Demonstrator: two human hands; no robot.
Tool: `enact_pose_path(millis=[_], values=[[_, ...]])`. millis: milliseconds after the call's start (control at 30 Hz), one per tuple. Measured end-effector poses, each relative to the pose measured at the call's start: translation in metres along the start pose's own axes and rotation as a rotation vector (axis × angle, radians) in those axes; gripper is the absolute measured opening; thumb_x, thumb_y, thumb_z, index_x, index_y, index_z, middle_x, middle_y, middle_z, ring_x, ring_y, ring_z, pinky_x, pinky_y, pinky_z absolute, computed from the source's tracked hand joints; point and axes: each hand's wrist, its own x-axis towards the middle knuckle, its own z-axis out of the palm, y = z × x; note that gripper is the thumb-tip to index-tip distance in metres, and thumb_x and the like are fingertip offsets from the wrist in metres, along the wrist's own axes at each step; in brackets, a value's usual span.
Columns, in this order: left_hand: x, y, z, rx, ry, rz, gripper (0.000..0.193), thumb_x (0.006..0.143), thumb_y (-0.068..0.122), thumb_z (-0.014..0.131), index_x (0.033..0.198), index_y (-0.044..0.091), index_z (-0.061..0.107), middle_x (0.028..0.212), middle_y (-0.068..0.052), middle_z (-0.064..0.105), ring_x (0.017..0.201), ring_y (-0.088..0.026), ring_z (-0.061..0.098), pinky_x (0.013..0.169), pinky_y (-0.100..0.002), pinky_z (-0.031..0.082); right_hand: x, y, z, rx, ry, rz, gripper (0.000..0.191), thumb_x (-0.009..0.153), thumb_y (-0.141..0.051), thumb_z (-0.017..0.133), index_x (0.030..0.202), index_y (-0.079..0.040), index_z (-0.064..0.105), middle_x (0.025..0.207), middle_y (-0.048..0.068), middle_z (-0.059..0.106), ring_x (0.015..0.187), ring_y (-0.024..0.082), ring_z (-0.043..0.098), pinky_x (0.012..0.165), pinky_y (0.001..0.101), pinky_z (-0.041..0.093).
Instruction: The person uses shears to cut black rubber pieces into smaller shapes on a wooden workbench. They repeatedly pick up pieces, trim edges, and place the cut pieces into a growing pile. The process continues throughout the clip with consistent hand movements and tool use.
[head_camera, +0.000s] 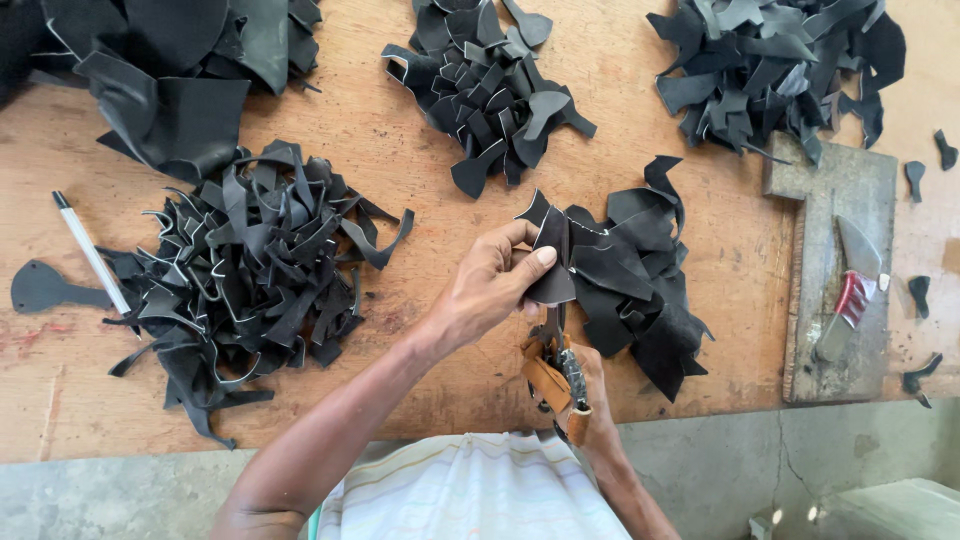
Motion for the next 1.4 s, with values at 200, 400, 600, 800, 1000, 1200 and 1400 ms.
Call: enact_pose_path(millis=[200,400,600,800,1000,1200,1400], values=[[-0.001,0.004,0.003,0.054,-0.019,0.021,0.016,0.103,0.018,0.059,0.109,0.004,0.063,0.085,-0.001,0.073,0.066,-0.003,0.065,0.054,-0.020,0.052,0.009,-0.016,-0.001,-0.084,-0.030,-0.045,0.022,0.088,-0.008,0.074,0.108,0.000,0.071,0.079,0.000,0.066,0.062,0.004,0.059,0.053,0.0192,0.047],[-0.006,0.001,0.006,-0.015,-0.018,0.004,0.016,0.102,0.019,0.060,0.108,0.004,0.063,0.083,-0.002,0.073,0.066,-0.004,0.066,0.052,-0.019,0.051,0.011,-0.018,0.010,0.148,0.010,0.022,0.020,0.091,-0.013,0.069,0.104,0.003,0.070,0.081,0.003,0.068,0.058,0.007,0.062,0.049,0.0217,0.049],[-0.009,0.003,0.006,0.002,-0.032,0.001,0.017,0.102,0.020,0.061,0.108,0.005,0.063,0.081,-0.001,0.070,0.064,-0.005,0.064,0.053,-0.020,0.053,0.001,-0.013,0.015,-0.062,0.045,-0.154,0.021,0.094,-0.019,0.067,0.091,0.001,0.069,0.062,0.000,0.061,0.049,0.006,0.057,0.043,0.0214,0.044],[-0.005,0.000,0.004,0.022,-0.047,0.000,0.014,0.102,0.016,0.064,0.106,0.003,0.062,0.079,-0.004,0.069,0.067,-0.006,0.065,0.057,-0.022,0.055,-0.001,-0.016,0.013,-0.065,0.052,-0.198,0.016,0.092,-0.015,0.067,0.091,0.001,0.069,0.065,-0.001,0.064,0.052,0.006,0.060,0.045,0.0208,0.046],[-0.006,-0.003,0.002,-0.133,-0.123,0.133,0.024,0.093,0.000,0.073,0.109,0.004,0.055,0.094,-0.005,0.069,0.086,-0.008,0.065,0.077,-0.025,0.057,0.005,-0.017,0.010,-0.123,0.076,-0.176,0.009,0.091,-0.006,0.071,0.096,0.001,0.069,0.068,0.000,0.065,0.055,0.006,0.061,0.047,0.0214,0.047],[-0.014,-0.007,0.005,-0.200,-0.079,0.215,0.034,0.093,0.004,0.070,0.121,0.011,0.052,0.108,-0.005,0.068,0.102,-0.009,0.067,0.094,-0.027,0.058,0.003,-0.018,0.009,-0.161,0.133,-0.107,0.013,0.088,-0.007,0.073,0.099,0.000,0.070,0.066,0.000,0.065,0.054,0.006,0.061,0.047,0.0216,0.047],[-0.019,-0.009,0.003,-0.056,-0.042,0.202,0.046,0.083,0.001,0.082,0.122,0.005,0.058,0.111,-0.003,0.064,0.103,-0.009,0.064,0.096,-0.027,0.057,0.001,-0.018,0.012,-0.177,0.119,-0.157,0.009,0.090,-0.007,0.072,0.095,0.001,0.070,0.068,-0.001,0.065,0.056,0.006,0.062,0.048,0.0215,0.049]])
